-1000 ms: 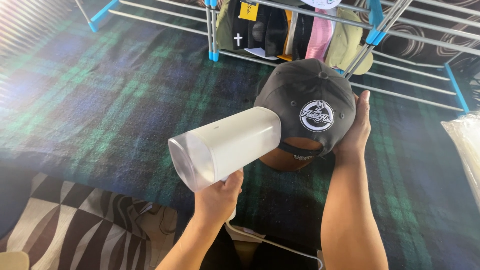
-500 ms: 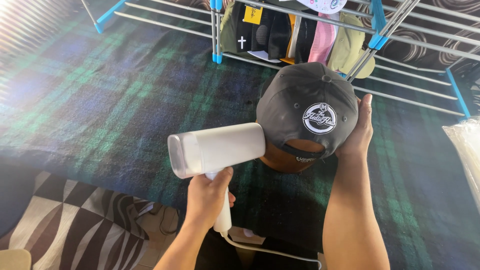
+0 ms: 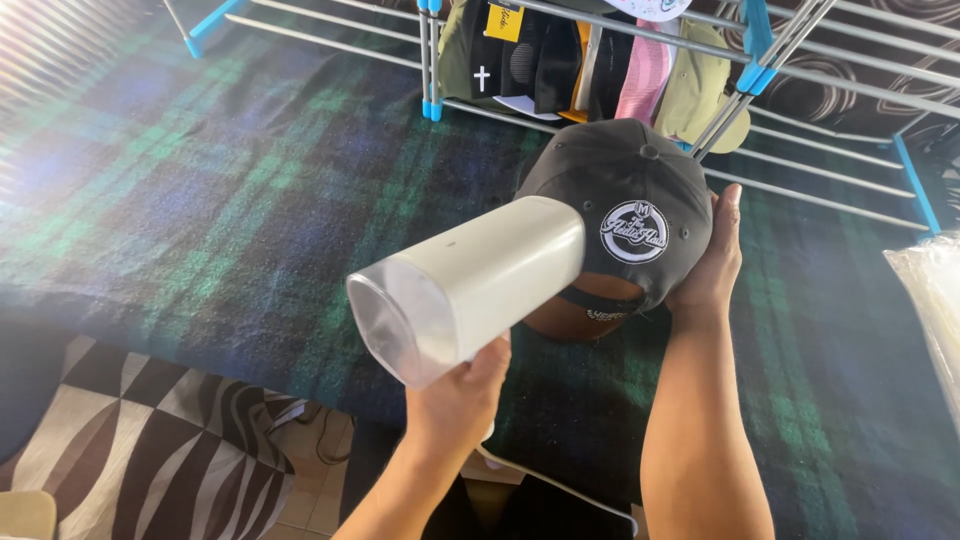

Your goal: Using a handheld steamer and a wooden brush to finish and smooth a baseball cap mounted on a wooden head form.

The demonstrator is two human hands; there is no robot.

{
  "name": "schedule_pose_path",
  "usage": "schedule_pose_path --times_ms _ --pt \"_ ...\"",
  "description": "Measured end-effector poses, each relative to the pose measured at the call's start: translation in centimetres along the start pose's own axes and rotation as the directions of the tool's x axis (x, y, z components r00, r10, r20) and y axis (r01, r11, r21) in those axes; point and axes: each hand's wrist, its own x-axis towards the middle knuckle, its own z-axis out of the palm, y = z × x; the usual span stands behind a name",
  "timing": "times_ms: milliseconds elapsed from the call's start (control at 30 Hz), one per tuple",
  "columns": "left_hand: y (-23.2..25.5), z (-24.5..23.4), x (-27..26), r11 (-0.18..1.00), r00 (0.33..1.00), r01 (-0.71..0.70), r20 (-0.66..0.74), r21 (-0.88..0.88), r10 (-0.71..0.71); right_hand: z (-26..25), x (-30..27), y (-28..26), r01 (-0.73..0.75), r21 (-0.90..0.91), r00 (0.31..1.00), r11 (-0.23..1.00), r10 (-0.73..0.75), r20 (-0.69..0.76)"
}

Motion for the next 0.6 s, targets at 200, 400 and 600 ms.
schedule_pose_path --times_ms 200,400,600 --pt "-0.1 -0.9 0.4 0.673 0.667 0.740 -0.132 -0.004 -0.734 0.8 -0.9 -0.8 -0.005 0.000 1.000 1.000 0.005 -0.001" --pt "0.7 -2.5 1.4 0.573 0.568 0.820 -0.145 0.013 -0.810 0.0 0.1 0.1 0.030 0.036 0.998 0.999 -0.032 0.052" --pt "1.7 -1.9 0.1 0.767 0.751 0.641 -0.170 -0.043 -0.637 0.2 -0.1 -0.1 0.003 -0.024 1.000 1.000 -0.003 -0.021"
